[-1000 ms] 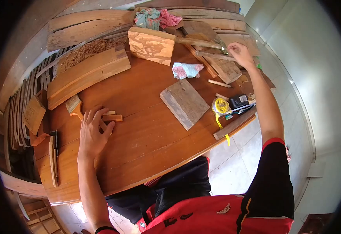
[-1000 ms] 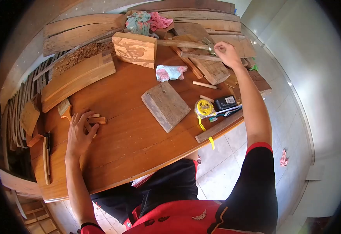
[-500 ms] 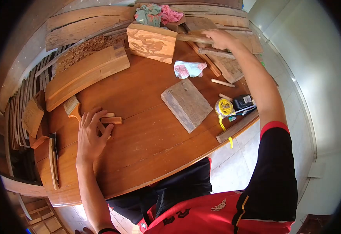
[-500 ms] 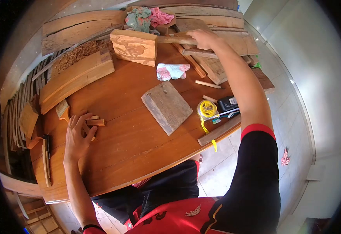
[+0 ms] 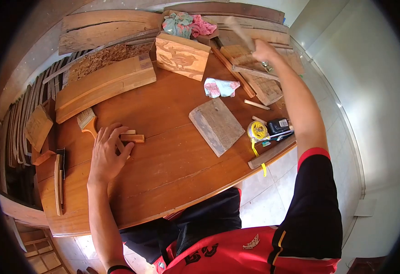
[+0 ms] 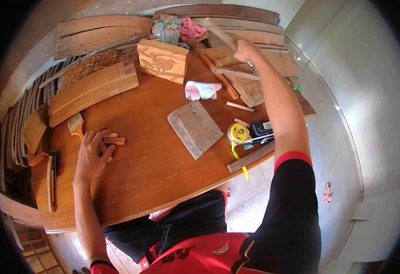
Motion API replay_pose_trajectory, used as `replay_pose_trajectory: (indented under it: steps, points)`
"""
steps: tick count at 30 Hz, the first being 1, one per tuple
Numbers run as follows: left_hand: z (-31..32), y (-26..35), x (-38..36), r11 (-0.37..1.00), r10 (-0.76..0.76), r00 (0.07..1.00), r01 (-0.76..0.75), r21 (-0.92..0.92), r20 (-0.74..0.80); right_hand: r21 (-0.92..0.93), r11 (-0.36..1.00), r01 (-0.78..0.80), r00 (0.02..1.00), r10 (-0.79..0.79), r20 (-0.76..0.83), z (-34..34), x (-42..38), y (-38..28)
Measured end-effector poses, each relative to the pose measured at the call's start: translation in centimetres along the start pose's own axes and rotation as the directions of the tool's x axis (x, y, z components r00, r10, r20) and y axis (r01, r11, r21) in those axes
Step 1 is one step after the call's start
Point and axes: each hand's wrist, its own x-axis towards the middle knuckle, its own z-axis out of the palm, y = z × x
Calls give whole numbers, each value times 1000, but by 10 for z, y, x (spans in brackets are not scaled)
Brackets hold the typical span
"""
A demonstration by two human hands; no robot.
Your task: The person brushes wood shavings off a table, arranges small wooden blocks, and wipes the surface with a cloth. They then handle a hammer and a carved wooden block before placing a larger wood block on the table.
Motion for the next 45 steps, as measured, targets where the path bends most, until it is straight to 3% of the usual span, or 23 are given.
replay_pose_trajectory:
  steps: [5, 7, 9, 13, 15, 16, 19, 20, 22, 23, 24, 26, 28, 30, 32, 34, 36, 38, 39, 40, 42, 44, 45]
  points:
    - [2, -3, -2, 1000, 2, 1000, -2, -8, -6, 343, 938, 54, 964, 41, -262, -27, -29, 30]
    - [3, -4, -2, 1000, 9, 1000, -9, 2, -29, 313, 923, 222, 929, -104, -354, -55, -69, 20]
    - [7, -8, -1, 993, 86, 991, -76, 93, -104, 131, 874, 468, 768, -328, -550, -74, -119, 5]
    - [3, -2, 5, 964, 239, 936, -197, 176, -260, 211, 739, 640, 627, -343, -699, -95, -240, -58]
    - [-2, 28, -1, 975, 204, 950, -220, -43, -236, 244, 570, 784, 491, -330, -806, -74, -282, -77]
    - [-3, 47, -3, 962, 195, 955, -231, -148, -224, 431, 428, 794, 556, -227, -800, -56, -308, -98]
    - [13, 106, -18, 693, 191, 906, -397, -602, -378, 421, 30, 906, 417, -224, -881, -12, -353, -152]
    - [18, 126, -26, 578, 126, 883, -436, -690, -453, 490, -101, 866, 463, -210, -861, 3, -366, -170]
    - [10, 153, -41, 566, 105, 868, -453, -689, -485, 558, -280, 781, 528, -180, -830, 28, -388, -205]
    - [12, 145, -52, 480, 29, 906, -383, -789, -421, 537, -335, 774, 536, -103, -838, 36, -395, -225]
    - [-5, 150, -63, 555, -25, 947, -254, -792, -321, 512, -388, 767, 548, -20, -836, 42, -403, -236]
    - [-13, 154, -75, 629, -130, 955, -130, -767, -268, 539, -286, 792, 511, -173, -842, 25, -412, -229]
    - [-15, 159, -84, 643, -146, 918, -195, -741, -368, 686, -226, 692, 504, -529, -683, -9, -420, -202]
    - [-34, 153, -93, 721, 4, 951, -217, -658, -309, 740, -168, 651, 460, -689, -560, 2, -406, -188]
    - [-51, 151, -93, 759, 253, 932, -358, -544, -261, 940, -135, 312, 477, -833, -278, 17, -405, -173]
    - [-66, 169, -81, 758, 476, 860, -507, -409, -185, 992, -90, -87, 357, -933, -54, 30, -417, -176]
    - [-73, 190, -75, 778, 558, 827, -552, -301, -73, 990, -139, 38, 314, -938, -144, 46, -445, -188]
    - [-70, 200, -72, 833, 520, 854, -512, -209, -15, 912, -125, -390, 348, -937, 20, 62, -460, -204]
    - [-67, 201, -69, 862, 486, 874, -482, -158, -16, 888, -67, -455, 353, -929, 111, 73, -462, -204]
    - [-65, 199, -67, 891, 443, 896, -443, -101, -18, 855, 23, -517, 503, -800, 326, 38, -467, -199]
    - [-60, 185, -63, 919, 255, 966, -255, -301, -39, 988, -24, -155, 840, -530, 119, 46, -473, -205]
    - [-45, 161, -61, 918, 192, 963, -245, -312, -190, 993, -94, 69, 930, -354, -98, 60, -470, -190]
    - [-38, 151, -64, 931, 147, 978, -188, -312, -151, 949, -290, 125, 940, -271, -206, 65, -466, -177]
